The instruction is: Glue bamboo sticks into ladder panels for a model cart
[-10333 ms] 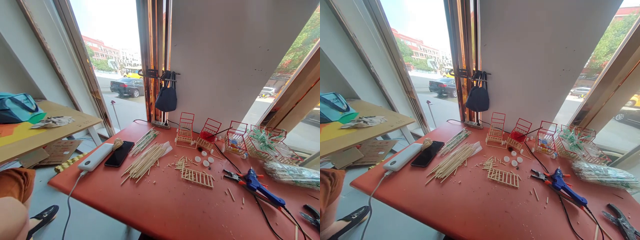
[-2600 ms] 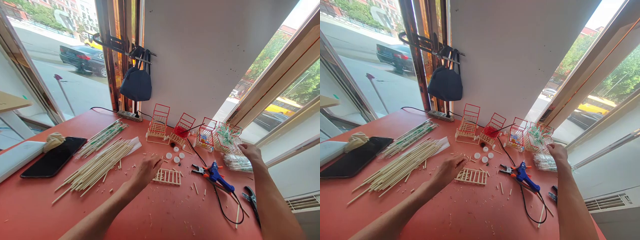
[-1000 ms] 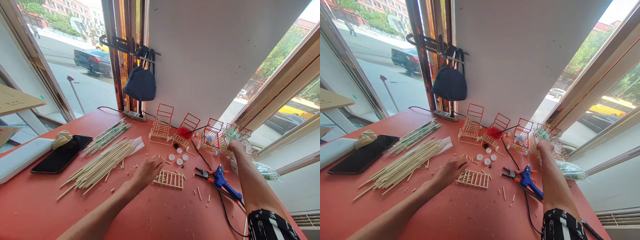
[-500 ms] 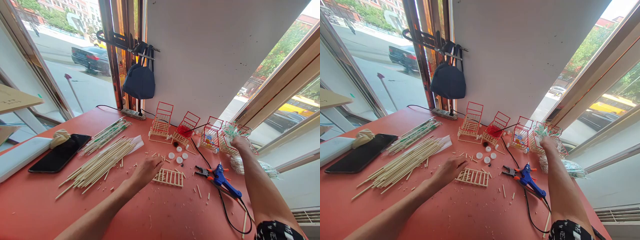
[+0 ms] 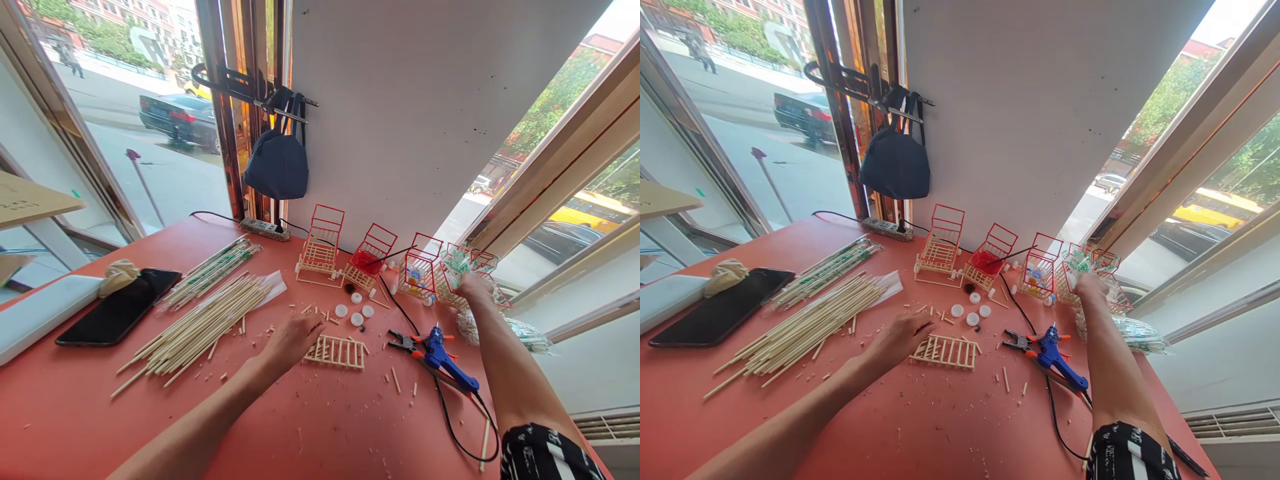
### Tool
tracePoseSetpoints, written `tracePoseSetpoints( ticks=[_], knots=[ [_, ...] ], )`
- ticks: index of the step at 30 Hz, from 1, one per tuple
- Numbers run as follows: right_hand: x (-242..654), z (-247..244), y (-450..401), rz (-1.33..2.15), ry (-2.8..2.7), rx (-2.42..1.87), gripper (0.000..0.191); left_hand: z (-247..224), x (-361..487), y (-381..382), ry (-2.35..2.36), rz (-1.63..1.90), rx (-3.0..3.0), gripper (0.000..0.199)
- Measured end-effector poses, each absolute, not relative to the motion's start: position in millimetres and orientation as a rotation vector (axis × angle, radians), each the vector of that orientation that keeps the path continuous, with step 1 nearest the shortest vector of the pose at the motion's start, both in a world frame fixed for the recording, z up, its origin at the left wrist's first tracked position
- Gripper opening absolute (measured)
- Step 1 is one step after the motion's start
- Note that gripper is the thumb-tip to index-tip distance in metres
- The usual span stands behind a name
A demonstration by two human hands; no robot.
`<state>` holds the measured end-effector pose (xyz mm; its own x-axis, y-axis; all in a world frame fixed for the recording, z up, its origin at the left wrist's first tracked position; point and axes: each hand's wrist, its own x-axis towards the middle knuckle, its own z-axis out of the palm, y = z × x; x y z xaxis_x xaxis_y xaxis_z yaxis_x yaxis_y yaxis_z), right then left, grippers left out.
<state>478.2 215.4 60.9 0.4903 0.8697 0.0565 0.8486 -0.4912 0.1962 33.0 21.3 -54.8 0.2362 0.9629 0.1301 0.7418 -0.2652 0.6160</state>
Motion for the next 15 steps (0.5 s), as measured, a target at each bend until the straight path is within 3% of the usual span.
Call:
tracePoseSetpoints(
  ticks=[15],
  knots=[
    [489.5,68.6,199.3,0.351,1.497,2.691,0.042,-50.9,33.5,18.6,1.538,0.635,2.093,0.03]
  ],
)
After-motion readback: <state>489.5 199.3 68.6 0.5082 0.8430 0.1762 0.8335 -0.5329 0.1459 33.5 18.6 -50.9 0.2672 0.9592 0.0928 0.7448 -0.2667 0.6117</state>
